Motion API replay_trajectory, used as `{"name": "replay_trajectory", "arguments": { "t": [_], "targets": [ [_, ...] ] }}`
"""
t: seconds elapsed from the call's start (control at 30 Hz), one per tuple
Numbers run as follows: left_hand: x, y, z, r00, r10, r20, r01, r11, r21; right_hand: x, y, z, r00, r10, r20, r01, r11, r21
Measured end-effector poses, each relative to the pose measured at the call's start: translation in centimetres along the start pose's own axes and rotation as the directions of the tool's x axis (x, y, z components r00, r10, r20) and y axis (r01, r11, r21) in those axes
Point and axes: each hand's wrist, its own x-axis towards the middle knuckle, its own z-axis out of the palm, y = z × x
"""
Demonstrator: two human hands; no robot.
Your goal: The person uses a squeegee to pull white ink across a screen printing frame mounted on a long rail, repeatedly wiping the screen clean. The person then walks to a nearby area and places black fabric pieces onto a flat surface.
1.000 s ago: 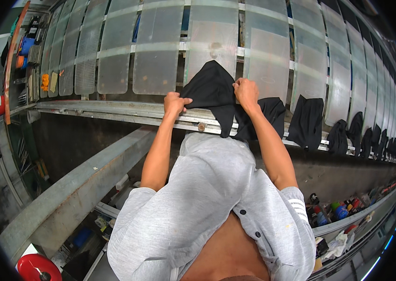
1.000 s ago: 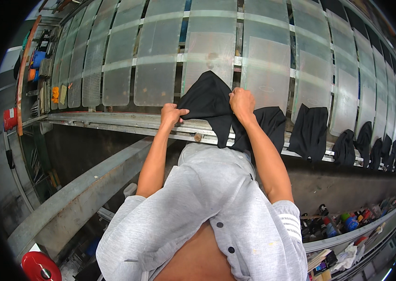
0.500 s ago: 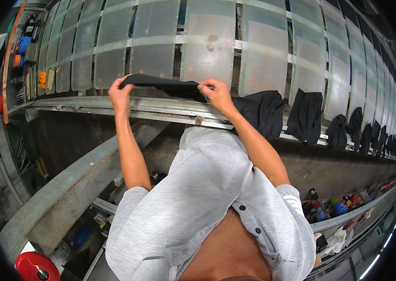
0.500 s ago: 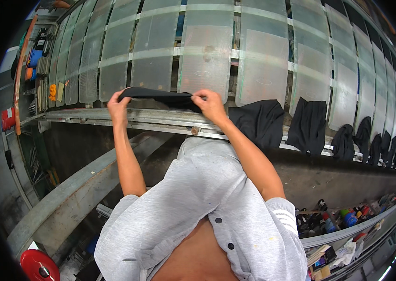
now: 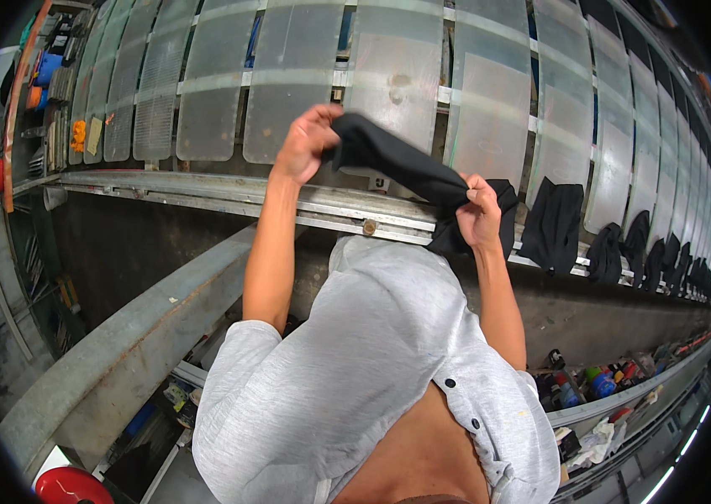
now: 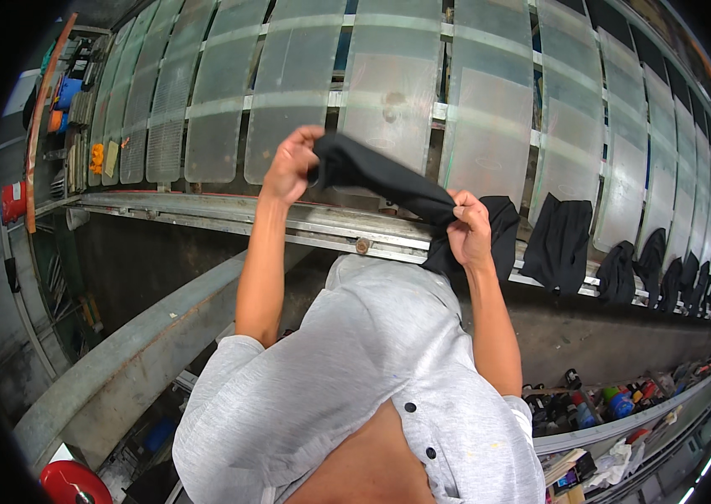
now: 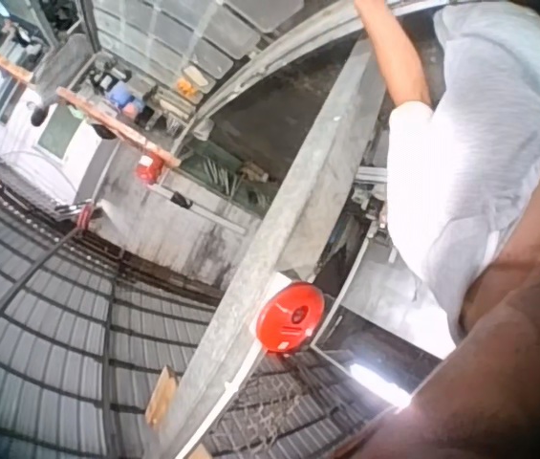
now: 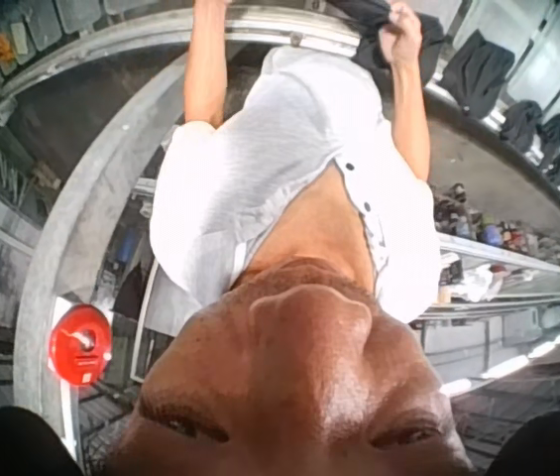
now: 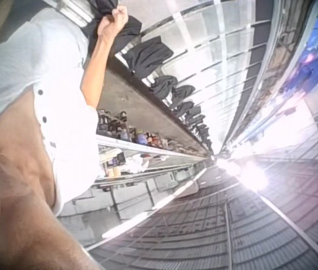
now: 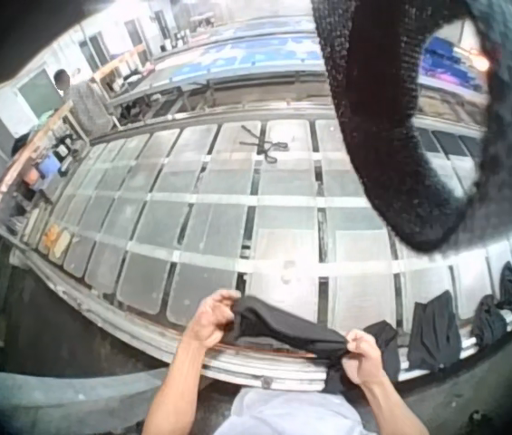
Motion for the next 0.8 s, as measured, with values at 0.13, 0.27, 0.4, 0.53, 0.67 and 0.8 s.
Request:
{"name": "replay_trajectory", "arguments": {
  "t": [0.13,0.27,0.4,0.53,0.67,0.8],
  "targets": [
    [3.4,-3.9,-2.4,0.943,-0.325,-0.068,0.271,0.871,-0.41,2.0,3.8,-3.3,0.99,-0.02,-0.139,0.065,0.943,0.327],
    [2.3,-8.0,-1.9,0.876,-0.444,-0.191,0.436,0.896,-0.083,2.4,3.9,-2.0,0.939,0.171,-0.299,-0.056,0.933,0.356],
    [2.2,-8.5,0.4,0.847,-0.386,-0.366,0.479,0.853,0.209,2.9,4.4,-2.0,0.839,0.224,-0.496,-0.102,0.96,0.26],
    [3.4,-9.7,1.9,0.852,-0.208,-0.48,0.396,0.856,0.332,3.2,4.4,-3.1,0.933,0.127,-0.336,-0.104,0.991,0.084],
    [5.8,-8.0,3.6,0.785,-0.11,-0.609,0.454,0.771,0.446,2.3,1.2,1.5,0.976,0.043,-0.212,-0.086,0.976,-0.201],
    [8.1,-9.1,3.0,0.852,0.071,-0.519,0.483,0.279,0.83,2.0,4.5,-1.4,0.978,0.172,-0.118,-0.184,0.978,-0.094]
  ]
}}
